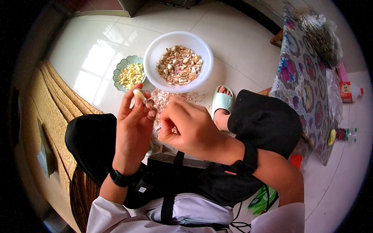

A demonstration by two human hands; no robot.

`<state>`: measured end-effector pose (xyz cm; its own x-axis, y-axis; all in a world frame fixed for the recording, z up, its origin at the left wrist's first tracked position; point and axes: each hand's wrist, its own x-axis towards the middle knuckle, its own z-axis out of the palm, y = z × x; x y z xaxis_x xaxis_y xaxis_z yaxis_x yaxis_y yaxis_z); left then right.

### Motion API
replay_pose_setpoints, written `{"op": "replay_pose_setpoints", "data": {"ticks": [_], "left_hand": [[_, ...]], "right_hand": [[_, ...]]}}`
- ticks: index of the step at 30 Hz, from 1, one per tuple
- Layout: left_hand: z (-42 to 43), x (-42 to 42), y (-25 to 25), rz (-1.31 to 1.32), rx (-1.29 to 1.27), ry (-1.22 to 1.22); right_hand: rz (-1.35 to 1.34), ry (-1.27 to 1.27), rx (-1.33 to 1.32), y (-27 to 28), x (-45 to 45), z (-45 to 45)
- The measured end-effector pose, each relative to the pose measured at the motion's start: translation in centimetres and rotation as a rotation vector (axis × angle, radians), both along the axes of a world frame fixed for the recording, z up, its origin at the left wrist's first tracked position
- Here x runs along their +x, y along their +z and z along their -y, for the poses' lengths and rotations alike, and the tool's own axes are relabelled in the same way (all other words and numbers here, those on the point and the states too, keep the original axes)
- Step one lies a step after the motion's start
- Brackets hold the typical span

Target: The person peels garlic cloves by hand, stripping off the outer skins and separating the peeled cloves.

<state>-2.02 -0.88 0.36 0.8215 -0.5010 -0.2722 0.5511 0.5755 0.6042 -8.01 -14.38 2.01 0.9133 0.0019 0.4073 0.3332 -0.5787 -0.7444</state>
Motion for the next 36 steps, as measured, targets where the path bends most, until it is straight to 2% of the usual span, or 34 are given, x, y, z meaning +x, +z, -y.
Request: {"op": "replay_pose_setpoints", "data": {"ticks": [5,11,12,15,19,22,28,31,34,36], "left_hand": [[-0.1,0.5,0.2,0.085,0.129,0.021],[-1.1,-0.3,-0.1,0.153,0.324,-0.009],[-1.3,-0.3,-0.3,0.227,0.353,-0.016],[-1.6,-0.5,-0.8,0.46,0.452,-0.037],[-1.9,-1.0,-0.6,0.744,0.599,-0.036],[-1.9,-1.2,-1.0,0.901,0.661,0.023],[-2.0,-1.1,-1.0,1.084,0.736,0.016],[-1.9,-1.1,-1.0,1.128,0.76,0.006],[-1.4,-1.3,-0.9,1.109,0.751,0.026],[-1.2,-1.4,-1.0,0.973,0.684,0.028]], "right_hand": [[-0.203,0.19,0.026,-1.0,0.1,0.2],[-0.338,0.117,0.042,0.0,0.4,0.7],[-0.353,0.102,0.023,0.2,0.5,0.8],[-0.579,-0.068,0.401,0.9,0.7,0.7],[-0.544,0.026,0.418,0.4,0.8,0.7],[-0.695,0.026,0.509,1.5,0.9,0.5],[-0.722,0.057,0.569,1.3,0.6,0.7],[-0.589,0.071,0.549,0.2,0.2,0.6],[-0.527,0.001,0.395,-0.1,-0.2,0.4],[-0.437,-0.089,0.407,0.0,0.0,-0.1]]}}
